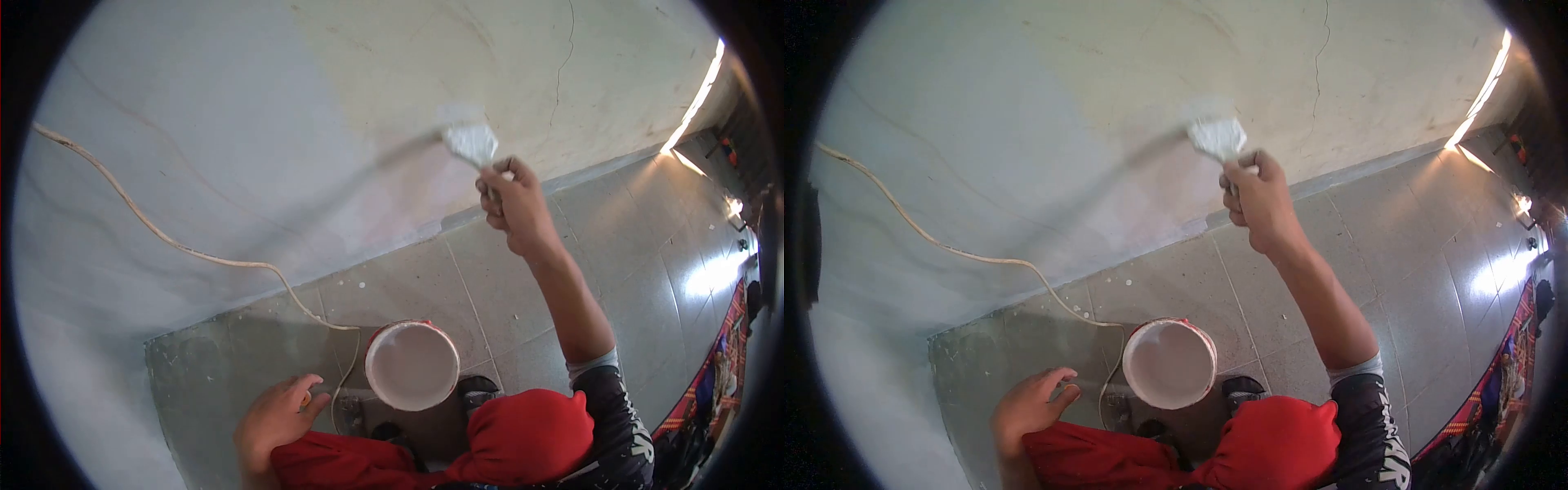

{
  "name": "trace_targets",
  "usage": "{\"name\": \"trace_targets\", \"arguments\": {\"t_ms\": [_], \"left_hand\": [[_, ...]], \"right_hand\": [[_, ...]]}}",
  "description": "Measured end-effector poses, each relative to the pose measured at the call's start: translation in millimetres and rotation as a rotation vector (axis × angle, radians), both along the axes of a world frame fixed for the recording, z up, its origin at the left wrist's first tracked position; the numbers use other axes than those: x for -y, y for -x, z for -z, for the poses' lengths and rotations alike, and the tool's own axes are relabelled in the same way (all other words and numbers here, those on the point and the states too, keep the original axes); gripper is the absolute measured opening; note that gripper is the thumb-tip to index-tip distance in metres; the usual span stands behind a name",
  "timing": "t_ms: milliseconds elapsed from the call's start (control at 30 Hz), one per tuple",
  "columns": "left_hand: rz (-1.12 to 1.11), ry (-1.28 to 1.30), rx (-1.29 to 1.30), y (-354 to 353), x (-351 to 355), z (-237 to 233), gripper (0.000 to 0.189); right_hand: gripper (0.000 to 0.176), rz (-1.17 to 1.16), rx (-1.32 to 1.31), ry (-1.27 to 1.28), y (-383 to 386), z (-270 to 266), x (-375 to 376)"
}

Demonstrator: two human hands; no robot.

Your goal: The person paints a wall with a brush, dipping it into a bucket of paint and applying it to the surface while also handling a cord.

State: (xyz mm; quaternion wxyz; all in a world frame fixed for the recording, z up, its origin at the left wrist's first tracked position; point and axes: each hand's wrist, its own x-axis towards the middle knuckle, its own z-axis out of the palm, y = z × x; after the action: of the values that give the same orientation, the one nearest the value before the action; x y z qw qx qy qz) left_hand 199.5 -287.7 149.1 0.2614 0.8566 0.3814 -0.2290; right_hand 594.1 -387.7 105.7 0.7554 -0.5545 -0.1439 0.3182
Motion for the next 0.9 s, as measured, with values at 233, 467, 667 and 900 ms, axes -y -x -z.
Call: {"name": "trace_targets", "arguments": {"t_ms": [233, 467, 667, 900], "left_hand": [[-0.002, 0.006, 0.008, -2.9, 1.0, -5.3, 0.040], [-0.001, -0.029, 0.025, 8.7, 4.1, -5.2, 0.039], [-0.009, -0.020, 0.023, 10.1, 4.5, -9.0, 0.039], [0.003, -0.015, 0.042, 5.8, 3.6, -5.9, 0.037]], "right_hand": [[0.017, 0.014, 0.135, -0.160, 7.6, 6.5, -10.7], [0.017, -0.009, -0.078, 0.395, 15.4, 203.1, -16.5], [0.016, -0.113, -0.184, 0.520, 2.2, 191.7, -15.4], [0.017, -0.057, -0.077, 0.059, 25.1, -5.4, -10.9]]}}
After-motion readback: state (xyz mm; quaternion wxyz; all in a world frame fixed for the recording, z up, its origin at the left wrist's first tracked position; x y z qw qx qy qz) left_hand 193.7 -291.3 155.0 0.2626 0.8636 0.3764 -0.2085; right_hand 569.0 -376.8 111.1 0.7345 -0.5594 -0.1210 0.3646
